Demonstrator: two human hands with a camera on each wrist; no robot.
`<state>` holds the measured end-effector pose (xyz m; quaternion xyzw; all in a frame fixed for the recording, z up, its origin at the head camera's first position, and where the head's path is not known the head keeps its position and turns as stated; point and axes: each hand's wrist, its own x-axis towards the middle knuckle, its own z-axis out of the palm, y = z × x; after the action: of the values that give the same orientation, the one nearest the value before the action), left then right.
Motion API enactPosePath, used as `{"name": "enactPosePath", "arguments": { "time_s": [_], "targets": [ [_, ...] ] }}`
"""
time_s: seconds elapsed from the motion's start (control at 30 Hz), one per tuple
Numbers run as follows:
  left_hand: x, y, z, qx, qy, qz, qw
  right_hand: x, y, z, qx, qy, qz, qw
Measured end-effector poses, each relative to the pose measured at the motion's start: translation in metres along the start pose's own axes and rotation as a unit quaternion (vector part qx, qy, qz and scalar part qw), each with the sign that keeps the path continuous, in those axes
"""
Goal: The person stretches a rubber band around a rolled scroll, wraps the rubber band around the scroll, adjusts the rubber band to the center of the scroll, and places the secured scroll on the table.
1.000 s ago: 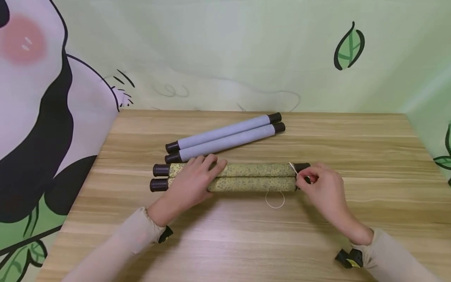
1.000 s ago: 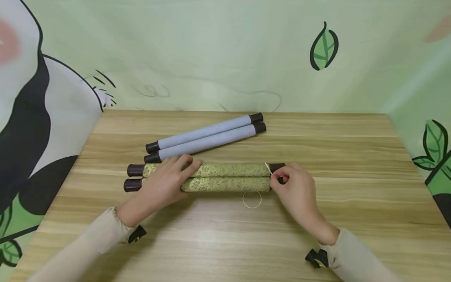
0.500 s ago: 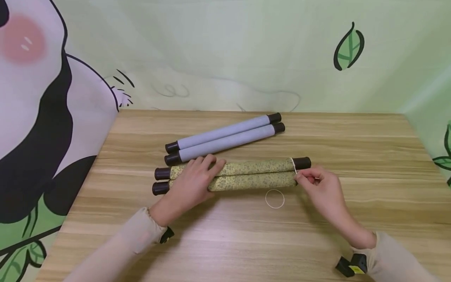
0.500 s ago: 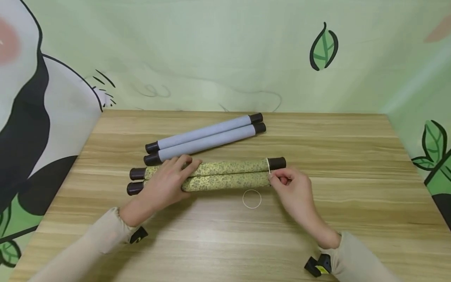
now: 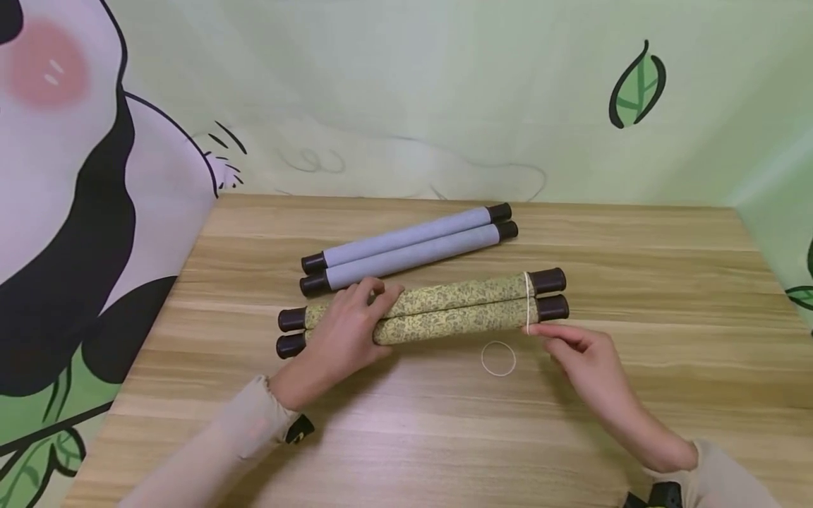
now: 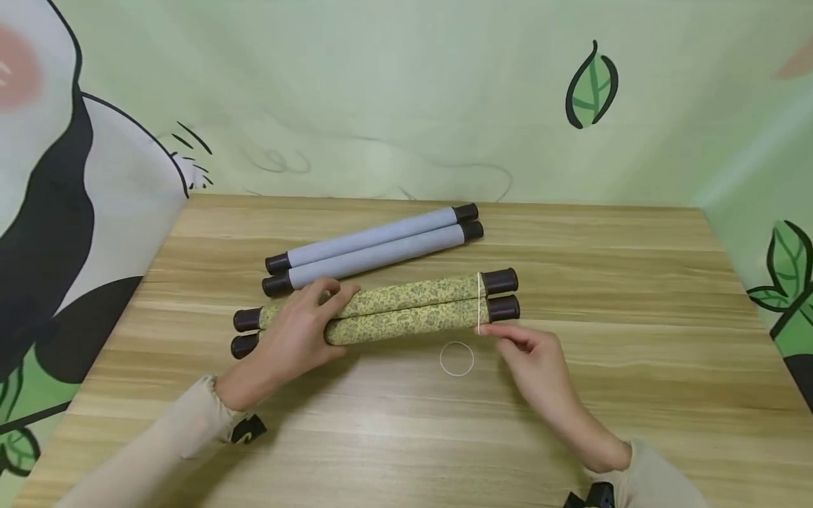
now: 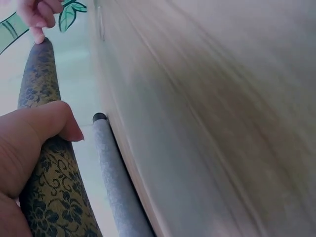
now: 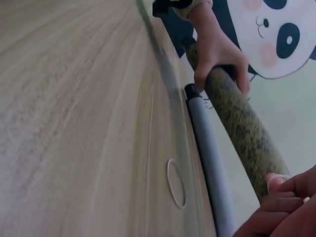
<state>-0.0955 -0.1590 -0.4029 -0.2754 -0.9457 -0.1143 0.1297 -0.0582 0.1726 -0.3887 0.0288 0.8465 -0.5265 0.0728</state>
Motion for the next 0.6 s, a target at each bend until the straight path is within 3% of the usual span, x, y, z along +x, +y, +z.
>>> {"name": "enactPosePath", "arguments": {
  "time_s": [0.2,0.4,0.5,0.6],
  "targets": [
    [-0.003,-0.002,-0.005,0.01,0.009,0.017,0.9998,0.004,0.007,-0.005,-0.011,-0.039,0.015,0.9991],
    [-0.005,0.0,-0.011,0.0,-0.01,0.032,0.9994,0.008,0.019,-0.009,-0.008,-0.095,0.01,0.9954],
    [-0.005,0.001,-0.015,-0.014,-0.023,0.045,0.9986,0.012,0.029,-0.012,0.041,-0.141,-0.001,0.9891],
    [-0.003,0.0,-0.018,-0.018,-0.032,0.056,0.9978,0.018,0.04,-0.019,0.147,-0.208,-0.019,0.9667]
  ]
}}
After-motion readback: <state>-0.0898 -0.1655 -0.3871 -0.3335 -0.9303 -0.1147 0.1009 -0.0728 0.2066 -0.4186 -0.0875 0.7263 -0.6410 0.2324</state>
